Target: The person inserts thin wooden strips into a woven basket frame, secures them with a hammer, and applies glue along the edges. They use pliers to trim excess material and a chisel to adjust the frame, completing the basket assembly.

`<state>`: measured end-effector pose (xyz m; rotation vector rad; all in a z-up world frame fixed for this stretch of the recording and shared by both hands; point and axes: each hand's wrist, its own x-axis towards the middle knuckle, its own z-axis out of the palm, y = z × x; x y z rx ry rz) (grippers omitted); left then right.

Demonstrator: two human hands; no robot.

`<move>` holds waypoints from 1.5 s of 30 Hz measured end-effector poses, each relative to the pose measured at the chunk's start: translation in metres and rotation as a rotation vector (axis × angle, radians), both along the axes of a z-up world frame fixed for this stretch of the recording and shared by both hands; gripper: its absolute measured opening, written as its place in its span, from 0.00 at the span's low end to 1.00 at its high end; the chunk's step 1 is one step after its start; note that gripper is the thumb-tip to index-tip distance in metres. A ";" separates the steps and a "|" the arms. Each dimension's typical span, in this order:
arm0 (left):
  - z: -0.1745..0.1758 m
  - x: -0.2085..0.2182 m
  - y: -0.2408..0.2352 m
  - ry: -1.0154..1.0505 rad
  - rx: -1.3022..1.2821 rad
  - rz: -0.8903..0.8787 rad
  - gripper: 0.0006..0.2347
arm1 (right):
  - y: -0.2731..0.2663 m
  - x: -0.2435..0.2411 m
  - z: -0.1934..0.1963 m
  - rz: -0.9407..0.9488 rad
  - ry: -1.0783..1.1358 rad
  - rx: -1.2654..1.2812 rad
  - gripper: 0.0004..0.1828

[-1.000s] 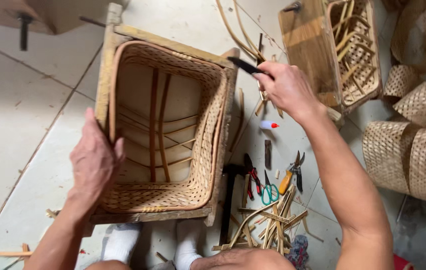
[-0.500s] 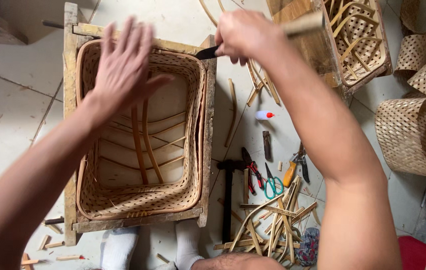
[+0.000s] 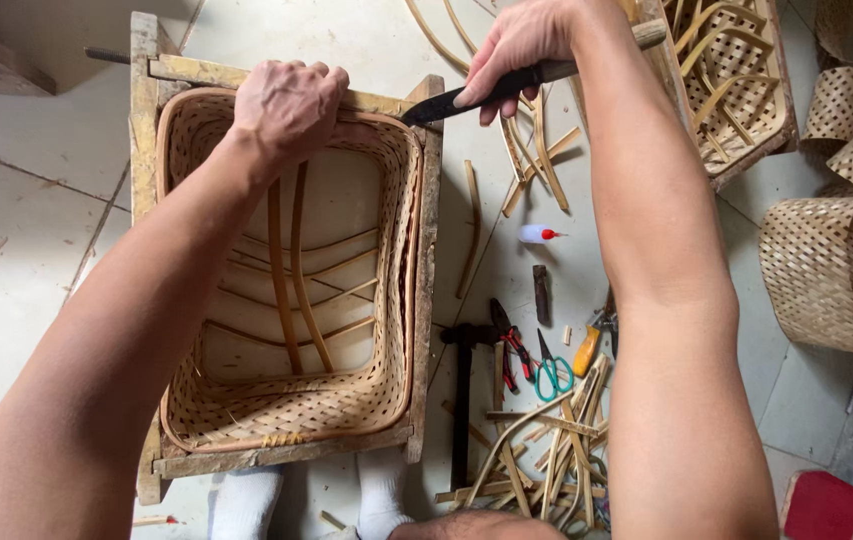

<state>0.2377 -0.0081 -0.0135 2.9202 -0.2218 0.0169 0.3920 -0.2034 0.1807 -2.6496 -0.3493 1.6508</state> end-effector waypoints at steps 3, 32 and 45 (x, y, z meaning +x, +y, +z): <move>-0.005 0.000 0.001 0.049 -0.005 0.006 0.14 | -0.013 -0.025 0.009 0.131 -0.181 0.059 0.12; 0.011 -0.204 -0.171 0.269 -1.418 0.362 0.30 | -0.037 -0.217 -0.002 -0.158 -0.150 0.098 0.14; -0.004 -0.209 -0.176 0.071 -1.242 0.113 0.39 | -0.087 -0.289 -0.037 -0.268 -0.410 0.584 0.13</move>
